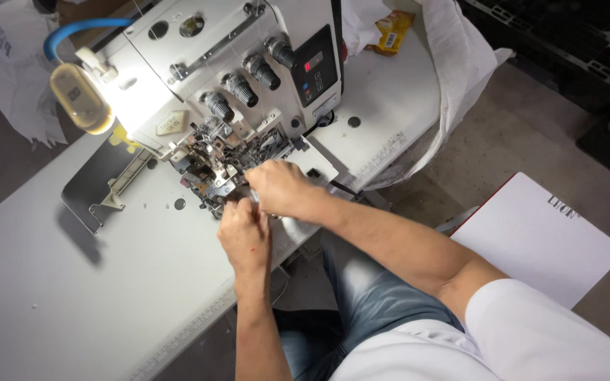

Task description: The person cleans the needle area of a sewing machine using a white cloth and a small metal tool. They wipe the machine's surface and use the tool to remove lint and debris from the needle plate and surrounding parts.

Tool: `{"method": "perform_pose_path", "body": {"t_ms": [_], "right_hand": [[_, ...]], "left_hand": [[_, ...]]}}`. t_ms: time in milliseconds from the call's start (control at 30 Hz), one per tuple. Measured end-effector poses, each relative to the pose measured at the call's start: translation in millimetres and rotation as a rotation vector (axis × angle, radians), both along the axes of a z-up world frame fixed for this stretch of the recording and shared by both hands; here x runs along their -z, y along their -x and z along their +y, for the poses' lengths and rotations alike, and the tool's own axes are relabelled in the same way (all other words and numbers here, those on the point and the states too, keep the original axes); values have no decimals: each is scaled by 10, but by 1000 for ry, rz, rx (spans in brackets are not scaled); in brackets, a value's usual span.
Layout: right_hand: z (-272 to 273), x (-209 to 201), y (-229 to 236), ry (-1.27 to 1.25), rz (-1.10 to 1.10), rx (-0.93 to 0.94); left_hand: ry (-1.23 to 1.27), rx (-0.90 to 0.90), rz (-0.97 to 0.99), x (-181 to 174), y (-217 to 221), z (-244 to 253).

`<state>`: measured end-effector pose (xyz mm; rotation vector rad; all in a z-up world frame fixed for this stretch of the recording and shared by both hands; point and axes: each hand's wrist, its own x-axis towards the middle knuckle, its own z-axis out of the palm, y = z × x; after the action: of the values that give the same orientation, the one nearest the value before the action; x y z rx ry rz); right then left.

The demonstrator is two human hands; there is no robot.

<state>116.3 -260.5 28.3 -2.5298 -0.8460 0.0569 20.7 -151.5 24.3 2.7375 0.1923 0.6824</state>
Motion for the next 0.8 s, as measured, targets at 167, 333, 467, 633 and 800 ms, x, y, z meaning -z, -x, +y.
{"method": "perform_pose_path", "body": {"t_ms": [167,333,467,633,800], "right_hand": [[-450,-228,-112,-28,80,-111],[-210,358,-214,-197,-201,-33],[-171,-134,-49,-227,-212,-95],[-316,-207,-150,1,-143,-160],[-615,-476,-82,-107,-138,-93]], "left_hand": [[144,89,28,-240,367,-80],[115,65,-83,-146,287,-133],[44,9,-152,33,157,-78],[161,18,-135,310,160,22],[226,15,-154,361,142,-23]]}}
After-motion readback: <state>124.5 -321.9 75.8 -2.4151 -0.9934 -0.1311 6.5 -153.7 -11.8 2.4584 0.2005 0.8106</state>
